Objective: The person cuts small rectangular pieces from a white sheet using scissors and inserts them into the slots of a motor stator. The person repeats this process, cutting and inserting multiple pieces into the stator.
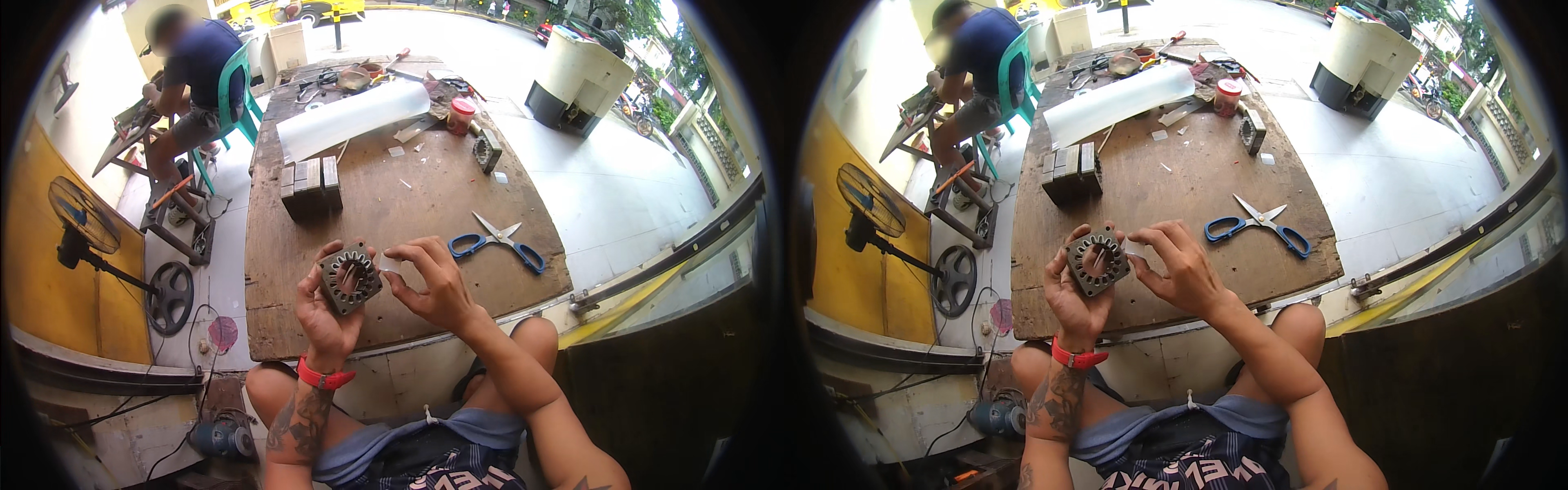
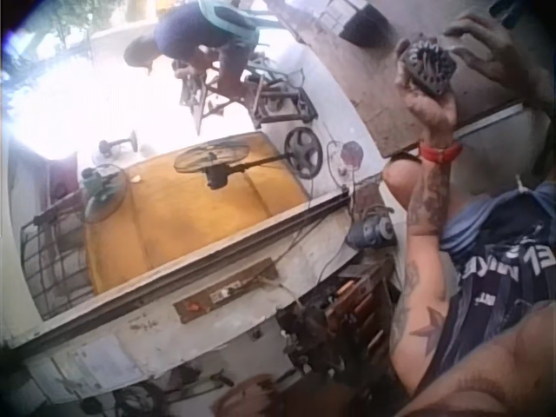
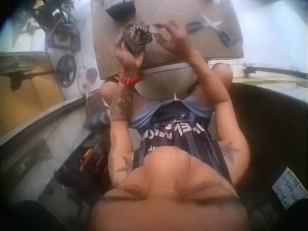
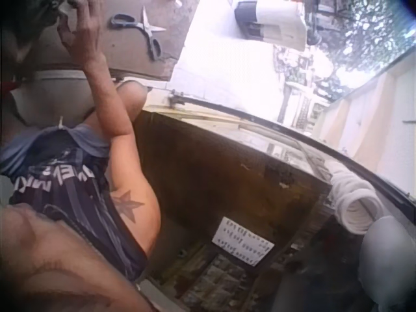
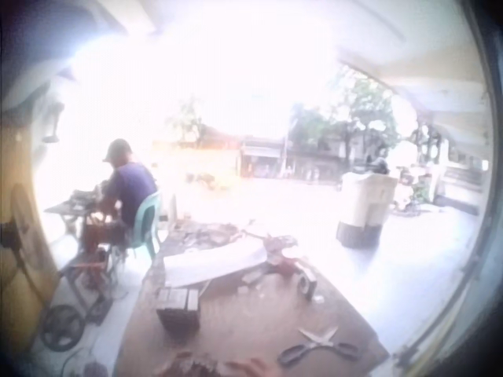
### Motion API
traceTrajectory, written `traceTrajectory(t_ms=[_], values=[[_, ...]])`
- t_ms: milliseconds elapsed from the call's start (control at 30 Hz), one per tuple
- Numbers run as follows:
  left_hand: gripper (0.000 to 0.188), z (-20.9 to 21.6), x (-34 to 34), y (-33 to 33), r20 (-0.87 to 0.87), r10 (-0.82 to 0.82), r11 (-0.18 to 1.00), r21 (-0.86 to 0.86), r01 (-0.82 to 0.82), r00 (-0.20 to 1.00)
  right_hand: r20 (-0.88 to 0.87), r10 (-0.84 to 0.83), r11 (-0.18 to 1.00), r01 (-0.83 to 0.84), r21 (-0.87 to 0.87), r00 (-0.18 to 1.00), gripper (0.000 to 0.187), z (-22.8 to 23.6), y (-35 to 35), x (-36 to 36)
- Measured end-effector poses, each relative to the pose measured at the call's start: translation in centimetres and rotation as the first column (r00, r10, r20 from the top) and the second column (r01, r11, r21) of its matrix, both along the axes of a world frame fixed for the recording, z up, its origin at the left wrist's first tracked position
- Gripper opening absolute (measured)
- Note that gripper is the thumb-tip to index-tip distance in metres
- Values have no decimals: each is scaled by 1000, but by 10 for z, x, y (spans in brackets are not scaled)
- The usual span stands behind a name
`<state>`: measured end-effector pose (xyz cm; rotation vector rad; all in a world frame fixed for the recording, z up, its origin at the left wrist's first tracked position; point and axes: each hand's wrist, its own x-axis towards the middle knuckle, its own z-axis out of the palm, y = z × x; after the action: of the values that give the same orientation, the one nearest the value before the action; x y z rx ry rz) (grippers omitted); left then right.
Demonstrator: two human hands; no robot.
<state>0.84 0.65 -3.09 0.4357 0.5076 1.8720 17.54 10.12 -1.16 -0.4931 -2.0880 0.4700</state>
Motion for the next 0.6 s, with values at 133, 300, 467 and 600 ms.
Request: traceTrajectory(t_ms=[133,300,467,600], values=[[52,3,1,0,-19,9,1000,17,-9,1000,45,12,989,-19,144,999,29,0,2,-5],[50,7,5,-1,-72,66,998,-11,-67,995,107,-20,968,-7,252,994,35,-3,-7,-14],[47,9,4,-4,-118,60,998,24,-57,991,243,-50,942,-35,333,969,38,-3,-11,-8],[50,9,6,-4,-82,37,999,10,-36,996,142,30,991,-48,128,989,47,-12,-9,-10]])
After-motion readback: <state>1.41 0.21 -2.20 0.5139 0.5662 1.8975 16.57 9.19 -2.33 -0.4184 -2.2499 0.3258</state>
